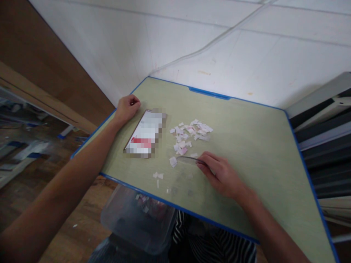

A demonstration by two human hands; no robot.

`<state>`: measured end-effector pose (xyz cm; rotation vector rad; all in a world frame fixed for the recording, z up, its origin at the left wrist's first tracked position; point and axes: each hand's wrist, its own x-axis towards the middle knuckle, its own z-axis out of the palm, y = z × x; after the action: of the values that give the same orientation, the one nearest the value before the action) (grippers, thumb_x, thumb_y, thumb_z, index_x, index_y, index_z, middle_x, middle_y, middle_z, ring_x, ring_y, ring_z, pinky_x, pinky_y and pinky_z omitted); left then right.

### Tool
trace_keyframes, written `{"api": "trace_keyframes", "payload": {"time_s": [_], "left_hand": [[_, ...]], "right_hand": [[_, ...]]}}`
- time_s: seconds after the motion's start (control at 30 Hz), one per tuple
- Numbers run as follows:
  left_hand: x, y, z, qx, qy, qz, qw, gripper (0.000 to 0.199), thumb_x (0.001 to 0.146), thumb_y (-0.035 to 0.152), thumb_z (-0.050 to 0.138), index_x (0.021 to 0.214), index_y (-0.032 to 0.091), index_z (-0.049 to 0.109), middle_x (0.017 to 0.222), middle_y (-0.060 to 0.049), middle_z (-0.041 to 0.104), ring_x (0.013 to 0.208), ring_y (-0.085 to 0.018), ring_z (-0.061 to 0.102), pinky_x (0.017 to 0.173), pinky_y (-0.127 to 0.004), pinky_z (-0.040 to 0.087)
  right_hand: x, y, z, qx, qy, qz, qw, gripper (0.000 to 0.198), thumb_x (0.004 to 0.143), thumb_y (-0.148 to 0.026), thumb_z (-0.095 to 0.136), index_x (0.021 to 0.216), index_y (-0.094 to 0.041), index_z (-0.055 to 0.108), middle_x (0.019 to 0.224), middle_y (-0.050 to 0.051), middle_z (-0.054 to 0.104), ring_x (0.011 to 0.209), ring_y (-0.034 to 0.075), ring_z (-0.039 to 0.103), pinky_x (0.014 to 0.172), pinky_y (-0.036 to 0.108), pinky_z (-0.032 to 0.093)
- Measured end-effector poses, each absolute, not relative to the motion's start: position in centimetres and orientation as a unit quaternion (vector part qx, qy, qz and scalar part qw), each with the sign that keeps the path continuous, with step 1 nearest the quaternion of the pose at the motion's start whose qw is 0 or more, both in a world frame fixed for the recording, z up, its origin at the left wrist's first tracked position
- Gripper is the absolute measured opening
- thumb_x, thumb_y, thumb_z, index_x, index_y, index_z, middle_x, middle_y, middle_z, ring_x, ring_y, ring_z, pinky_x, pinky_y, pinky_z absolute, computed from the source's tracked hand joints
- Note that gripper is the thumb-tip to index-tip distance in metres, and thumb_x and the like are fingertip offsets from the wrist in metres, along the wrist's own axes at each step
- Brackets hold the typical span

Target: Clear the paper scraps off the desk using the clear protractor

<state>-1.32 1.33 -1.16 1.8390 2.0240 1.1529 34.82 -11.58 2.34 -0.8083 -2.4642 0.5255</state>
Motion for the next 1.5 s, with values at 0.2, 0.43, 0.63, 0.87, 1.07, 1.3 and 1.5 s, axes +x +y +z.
{"api": "trace_keyframes", "payload": {"time_s": [0.2,0.43,0.63,0.87,1.07,1.3,1.5], "left_hand": [[-1.4,1.4,-1.2,0.619,0.683,0.379,0.084,0.004,0.07,0.019,0.048,0.066,0.021,0.047,0.065,0.0,0.053,0.065,-0.013,0.047,0.067,-0.029,0.041],[-1.3,1.3,-1.1,0.613,0.686,0.379,0.095,0.005,0.07,0.018,0.047,0.065,0.021,0.047,0.065,0.0,0.052,0.063,-0.013,0.047,0.065,-0.029,0.04],[-1.5,1.4,-1.4,0.619,0.683,0.379,0.086,0.004,0.071,0.02,0.047,0.067,0.021,0.047,0.065,0.0,0.053,0.065,-0.014,0.047,0.066,-0.029,0.04],[-1.4,1.3,-1.2,0.616,0.688,0.373,0.092,0.005,0.071,0.019,0.047,0.066,0.021,0.047,0.066,0.0,0.053,0.066,-0.014,0.048,0.068,-0.03,0.04],[-1.6,1.4,-1.4,0.617,0.684,0.377,0.098,0.006,0.072,0.018,0.048,0.068,0.021,0.048,0.067,-0.001,0.054,0.07,-0.015,0.048,0.068,-0.03,0.04],[-1.3,1.3,-1.0,0.61,0.69,0.376,0.098,0.006,0.071,0.017,0.048,0.066,0.021,0.047,0.065,0.0,0.053,0.065,-0.014,0.047,0.067,-0.03,0.04],[-1.2,1.3,-1.0,0.617,0.683,0.38,0.09,0.007,0.07,0.017,0.048,0.065,0.021,0.046,0.064,0.001,0.051,0.064,-0.013,0.046,0.067,-0.029,0.041]], "right_hand": [[34.8,-11.9,2.6,-0.264,-0.92,0.184,0.222,0.015,0.096,-0.015,0.045,0.089,-0.02,0.057,0.077,0.004,0.066,0.066,0.016,0.064,0.06,0.025,0.05],[38.5,-9.9,3.5,-0.341,-0.897,0.127,0.252,0.017,0.094,-0.015,0.049,0.079,-0.021,0.055,0.066,0.001,0.06,0.058,0.016,0.06,0.052,0.025,0.044],[36.3,-10.8,3.0,-0.334,-0.907,0.16,0.2,0.019,0.095,-0.018,0.045,0.079,-0.02,0.055,0.068,0.002,0.062,0.056,0.015,0.06,0.053,0.026,0.046],[33.6,-12.7,2.0,-0.263,-0.93,0.149,0.21,0.02,0.097,-0.015,0.04,0.091,-0.02,0.059,0.081,0.005,0.069,0.07,0.017,0.066,0.064,0.028,0.053],[34.9,-11.5,1.9,-0.306,-0.895,0.175,0.272,0.015,0.093,-0.014,0.046,0.086,-0.021,0.057,0.072,0.003,0.063,0.061,0.016,0.061,0.057,0.027,0.049],[33.1,-13.2,1.8,-0.217,-0.931,0.227,0.188,0.021,0.098,-0.015,0.041,0.093,-0.019,0.061,0.084,0.006,0.068,0.073,0.017,0.064,0.067,0.027,0.052],[32.9,-13.7,2.6,-0.179,-0.937,0.252,0.164,0.027,0.1,-0.018,0.038,0.09,-0.018,0.063,0.084,0.006,0.068,0.074,0.016,0.063,0.068,0.028,0.052]]}}
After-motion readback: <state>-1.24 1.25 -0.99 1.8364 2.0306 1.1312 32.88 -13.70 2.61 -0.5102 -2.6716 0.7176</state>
